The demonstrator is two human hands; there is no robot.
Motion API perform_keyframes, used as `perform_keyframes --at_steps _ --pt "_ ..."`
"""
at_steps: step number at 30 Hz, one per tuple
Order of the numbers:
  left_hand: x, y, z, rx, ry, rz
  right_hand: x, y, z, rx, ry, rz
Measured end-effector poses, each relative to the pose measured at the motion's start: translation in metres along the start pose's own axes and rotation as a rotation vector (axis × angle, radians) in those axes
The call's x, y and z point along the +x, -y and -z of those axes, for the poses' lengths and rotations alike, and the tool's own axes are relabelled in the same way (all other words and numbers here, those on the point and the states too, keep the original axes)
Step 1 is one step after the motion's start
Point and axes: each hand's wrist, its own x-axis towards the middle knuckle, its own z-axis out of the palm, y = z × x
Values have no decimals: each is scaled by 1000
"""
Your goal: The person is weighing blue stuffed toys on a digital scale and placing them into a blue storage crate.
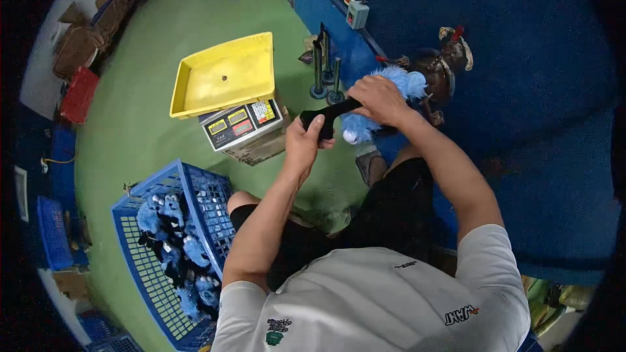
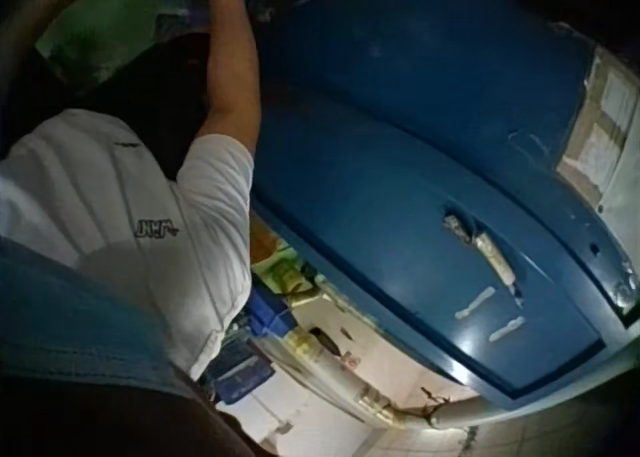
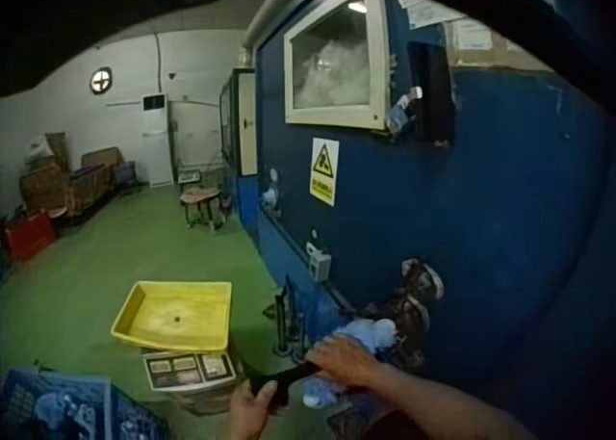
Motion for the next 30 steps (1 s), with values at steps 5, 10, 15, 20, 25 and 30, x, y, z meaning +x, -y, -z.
perform_keyframes --at_steps 5,10,15,20,25,30 --pt "-13 6 12 -176 -72 7 12 8 1 64 19 83" --pt "-21 6 39 -297 -85 71 24 25 0 52 68 110" --pt "-28 11 57 -362 -79 87 33 39 -3 77 96 123" --pt "-38 14 64 -457 -126 68 39 52 -5 81 107 109" --pt "-43 36 68 -618 -181 -9 55 84 -2 186 86 12" --pt "-33 48 51 -386 -134 -165 88 109 7 364 187 -564"
